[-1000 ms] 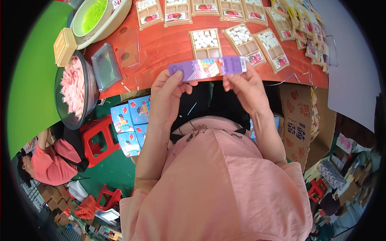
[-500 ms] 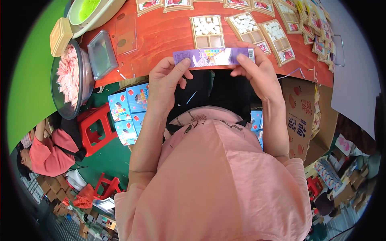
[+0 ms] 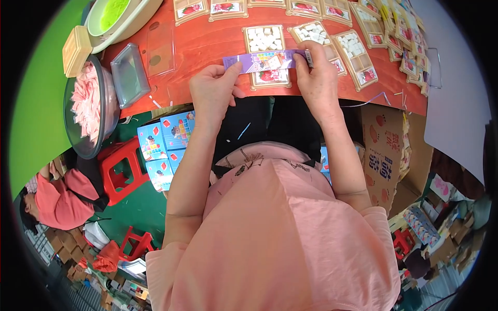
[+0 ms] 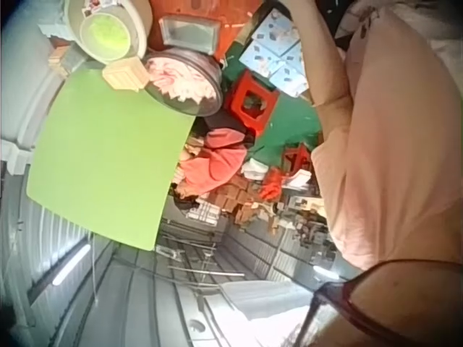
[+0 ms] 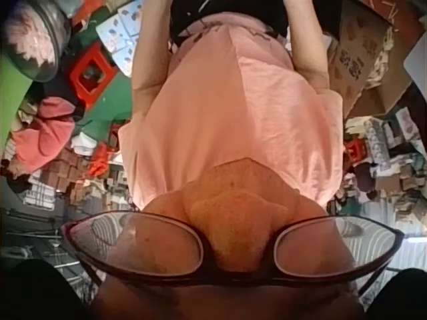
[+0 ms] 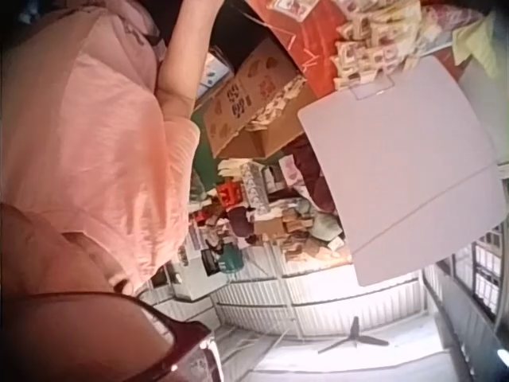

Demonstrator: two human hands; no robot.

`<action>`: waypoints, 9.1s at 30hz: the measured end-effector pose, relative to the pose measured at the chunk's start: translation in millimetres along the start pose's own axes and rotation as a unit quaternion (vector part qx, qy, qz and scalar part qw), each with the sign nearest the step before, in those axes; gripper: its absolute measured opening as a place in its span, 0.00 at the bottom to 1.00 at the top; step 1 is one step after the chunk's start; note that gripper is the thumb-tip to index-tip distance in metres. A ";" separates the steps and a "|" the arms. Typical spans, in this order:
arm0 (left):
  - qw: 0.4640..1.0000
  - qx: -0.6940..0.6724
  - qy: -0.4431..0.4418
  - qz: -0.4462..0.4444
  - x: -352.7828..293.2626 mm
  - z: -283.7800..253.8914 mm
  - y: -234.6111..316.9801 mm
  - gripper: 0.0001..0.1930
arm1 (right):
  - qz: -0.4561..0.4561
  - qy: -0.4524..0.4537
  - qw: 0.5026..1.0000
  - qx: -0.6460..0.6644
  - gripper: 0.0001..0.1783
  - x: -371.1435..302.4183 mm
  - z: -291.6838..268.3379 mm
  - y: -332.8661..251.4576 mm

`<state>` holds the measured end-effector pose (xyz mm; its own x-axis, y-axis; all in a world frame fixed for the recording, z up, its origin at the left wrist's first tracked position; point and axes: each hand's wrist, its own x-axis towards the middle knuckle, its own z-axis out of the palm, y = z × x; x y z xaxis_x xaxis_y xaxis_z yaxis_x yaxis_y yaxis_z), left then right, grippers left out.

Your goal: Packaging small cube-shaped items into plastic trays, inserting them into sleeves, and applying adhesive labels.

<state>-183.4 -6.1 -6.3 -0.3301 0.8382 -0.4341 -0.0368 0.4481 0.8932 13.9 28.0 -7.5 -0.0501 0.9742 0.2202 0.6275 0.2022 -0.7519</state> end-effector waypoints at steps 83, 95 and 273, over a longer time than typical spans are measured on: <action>0.742 0.103 -0.324 0.578 -91.6 21.6 18.6 0.18 | -0.027 -0.387 0.769 0.508 0.24 -67.9 -85.6 11.3; 0.953 -0.150 -0.244 0.101 -45.0 69.4 25.5 0.17 | 0.075 -0.068 0.874 0.476 0.28 -38.7 -72.5 15.5; 0.900 -0.003 0.024 0.436 96.4 15.2 73.8 0.08 | -0.223 0.060 0.973 -0.020 0.11 188.6 11.8 0.5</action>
<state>-203.7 112.5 16.0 -0.2766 0.8557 0.4373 0.2514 -0.3748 0.8924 -4.4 213.0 26.3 -0.2355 0.7711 0.5915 0.5930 0.5962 -0.5411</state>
